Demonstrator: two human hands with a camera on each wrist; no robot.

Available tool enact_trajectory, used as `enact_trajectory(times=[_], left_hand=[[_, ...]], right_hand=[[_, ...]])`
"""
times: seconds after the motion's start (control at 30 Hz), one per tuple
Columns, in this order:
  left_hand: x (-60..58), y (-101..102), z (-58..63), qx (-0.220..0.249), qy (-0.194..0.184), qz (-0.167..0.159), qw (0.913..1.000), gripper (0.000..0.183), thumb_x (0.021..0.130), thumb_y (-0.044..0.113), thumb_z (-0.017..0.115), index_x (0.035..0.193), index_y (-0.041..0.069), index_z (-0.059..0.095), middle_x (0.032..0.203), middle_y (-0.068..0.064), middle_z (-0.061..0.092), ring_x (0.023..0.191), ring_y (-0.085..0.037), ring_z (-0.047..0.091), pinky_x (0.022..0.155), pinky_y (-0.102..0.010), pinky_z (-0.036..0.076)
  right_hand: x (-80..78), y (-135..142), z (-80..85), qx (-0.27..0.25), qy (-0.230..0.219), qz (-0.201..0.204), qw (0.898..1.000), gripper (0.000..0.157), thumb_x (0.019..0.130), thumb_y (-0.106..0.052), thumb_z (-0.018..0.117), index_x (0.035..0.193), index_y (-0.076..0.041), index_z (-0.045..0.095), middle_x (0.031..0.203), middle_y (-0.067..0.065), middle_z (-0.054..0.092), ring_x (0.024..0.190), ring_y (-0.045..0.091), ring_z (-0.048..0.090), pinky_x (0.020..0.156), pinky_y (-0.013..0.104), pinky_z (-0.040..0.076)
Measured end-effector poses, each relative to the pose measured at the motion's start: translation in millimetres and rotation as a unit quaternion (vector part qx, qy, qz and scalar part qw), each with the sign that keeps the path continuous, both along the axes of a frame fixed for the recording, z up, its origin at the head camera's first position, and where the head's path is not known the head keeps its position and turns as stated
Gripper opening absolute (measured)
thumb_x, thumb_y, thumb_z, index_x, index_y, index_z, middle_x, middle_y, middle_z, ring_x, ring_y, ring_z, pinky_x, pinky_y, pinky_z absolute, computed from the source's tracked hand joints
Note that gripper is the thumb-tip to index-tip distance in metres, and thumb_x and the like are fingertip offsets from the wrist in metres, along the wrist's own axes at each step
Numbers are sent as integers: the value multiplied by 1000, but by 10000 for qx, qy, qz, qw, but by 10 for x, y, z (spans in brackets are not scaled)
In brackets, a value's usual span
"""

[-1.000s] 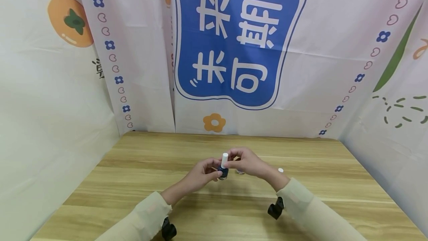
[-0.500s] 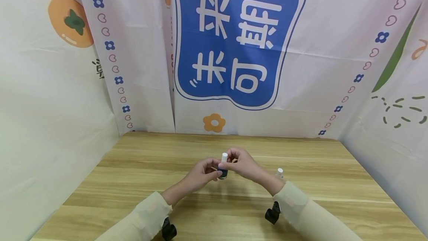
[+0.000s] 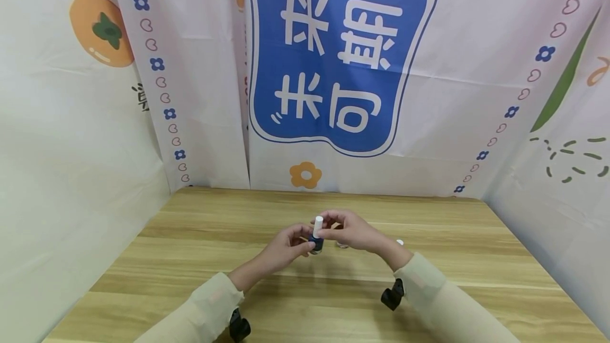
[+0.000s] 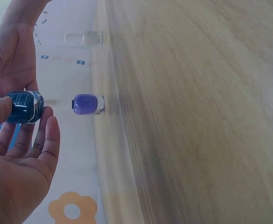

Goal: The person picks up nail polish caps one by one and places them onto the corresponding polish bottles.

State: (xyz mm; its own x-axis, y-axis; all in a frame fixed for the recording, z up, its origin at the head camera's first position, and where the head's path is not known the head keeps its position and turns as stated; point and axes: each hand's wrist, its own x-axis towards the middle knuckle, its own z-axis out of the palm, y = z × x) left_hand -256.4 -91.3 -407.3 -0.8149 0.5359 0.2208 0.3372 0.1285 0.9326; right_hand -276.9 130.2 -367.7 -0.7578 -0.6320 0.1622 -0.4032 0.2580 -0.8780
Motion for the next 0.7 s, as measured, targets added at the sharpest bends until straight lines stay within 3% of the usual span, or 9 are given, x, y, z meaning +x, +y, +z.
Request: enact_trajectory(times=[0.1,0.3,0.57,0.7], left_hand=[[4,0,0,43,-45,9,10000,24,99,8,57,119,-5,56,111,-14,61,94,-26,63,81,-49,54],[0,7,-12,65,-76,23,9999,26,99,7,56,121,-7,55,114,-16,61,95,-27,63,80,-46,55],[12,6,-9,37,-18,30,10000,25,98,10,58,119,-5,57,110,-14,62,93,-26,63,81,-49,54],[-3,5,-19,42,0,31,10000,26,98,12,59,120,-2,57,108,-11,63,92,-23,63,80,-44,55]], right_hand=[[-12,7,9,-2,41,173,9998,26,96,-15,63,119,-4,65,96,9,59,82,20,51,51,24,40],[-1,8,14,-35,242,361,9990,24,97,-11,60,119,-4,67,96,9,62,86,22,52,57,25,43],[-3,-8,-11,31,216,26,9998,18,96,-14,62,112,-8,71,94,6,62,82,20,54,58,24,43],[-1,-35,-30,-69,43,-282,9996,12,94,-16,66,101,-7,70,90,6,59,73,18,53,53,24,41]])
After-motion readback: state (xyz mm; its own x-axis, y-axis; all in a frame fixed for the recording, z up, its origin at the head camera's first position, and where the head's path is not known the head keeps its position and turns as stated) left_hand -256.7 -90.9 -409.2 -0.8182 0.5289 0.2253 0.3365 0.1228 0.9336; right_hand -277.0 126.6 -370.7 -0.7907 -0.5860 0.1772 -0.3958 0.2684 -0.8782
